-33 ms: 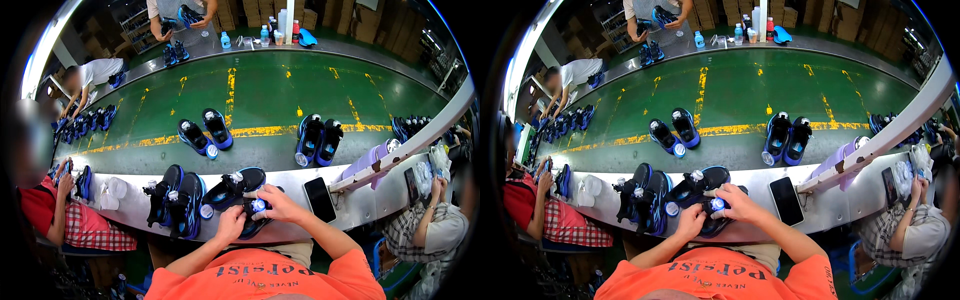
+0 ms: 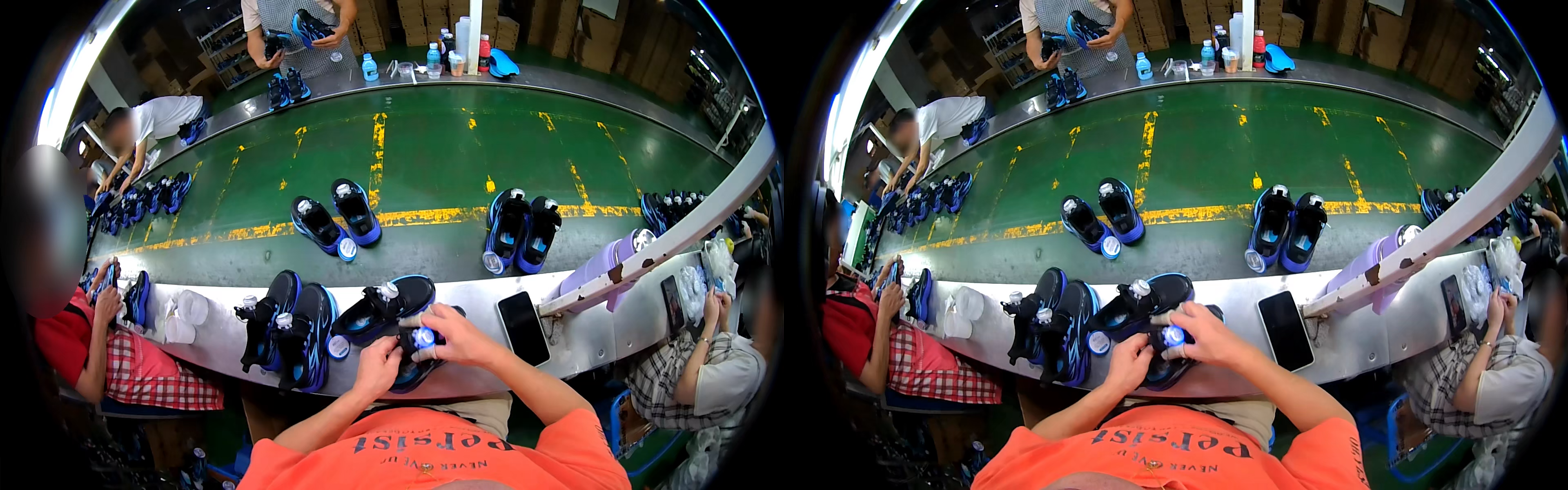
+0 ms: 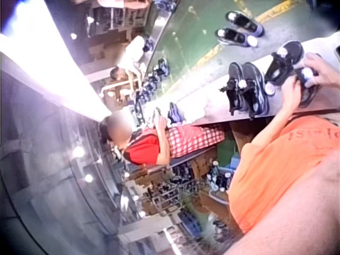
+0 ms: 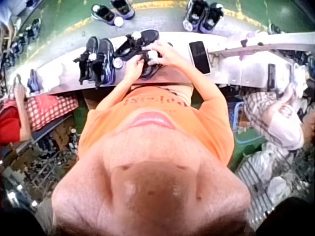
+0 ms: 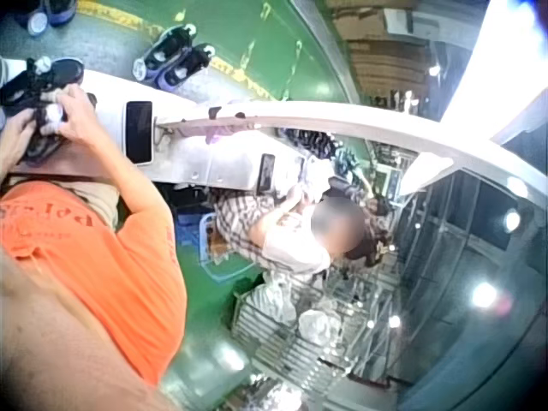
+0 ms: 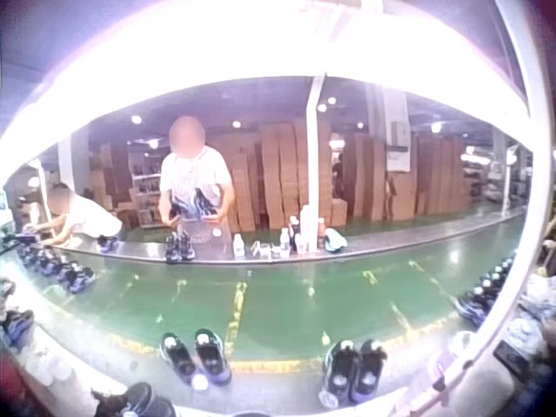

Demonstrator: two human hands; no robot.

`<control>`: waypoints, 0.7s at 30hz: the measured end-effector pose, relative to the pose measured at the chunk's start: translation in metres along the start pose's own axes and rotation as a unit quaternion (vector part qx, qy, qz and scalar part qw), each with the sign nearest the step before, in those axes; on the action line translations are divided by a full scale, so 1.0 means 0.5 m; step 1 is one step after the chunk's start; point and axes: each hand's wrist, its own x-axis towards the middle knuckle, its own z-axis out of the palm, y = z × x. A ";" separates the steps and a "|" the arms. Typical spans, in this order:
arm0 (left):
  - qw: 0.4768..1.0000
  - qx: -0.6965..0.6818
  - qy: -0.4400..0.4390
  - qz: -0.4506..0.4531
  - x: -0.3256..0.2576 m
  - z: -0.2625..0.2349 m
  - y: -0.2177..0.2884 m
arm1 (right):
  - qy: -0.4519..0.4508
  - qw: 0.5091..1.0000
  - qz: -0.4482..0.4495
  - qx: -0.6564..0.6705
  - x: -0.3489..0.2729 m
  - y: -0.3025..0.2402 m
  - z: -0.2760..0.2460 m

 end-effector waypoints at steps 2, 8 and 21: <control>0.996 -0.085 0.018 -0.017 0.013 0.011 -0.006 | -0.004 0.998 -0.051 -0.039 -0.023 -0.002 0.009; 0.991 -0.127 0.005 -0.034 0.011 0.017 -0.023 | -0.042 0.985 0.011 -0.168 -0.032 -0.058 0.002; 0.938 -0.130 -0.270 -0.172 0.004 -0.043 0.069 | 0.067 0.993 0.097 0.020 -0.062 -0.046 0.018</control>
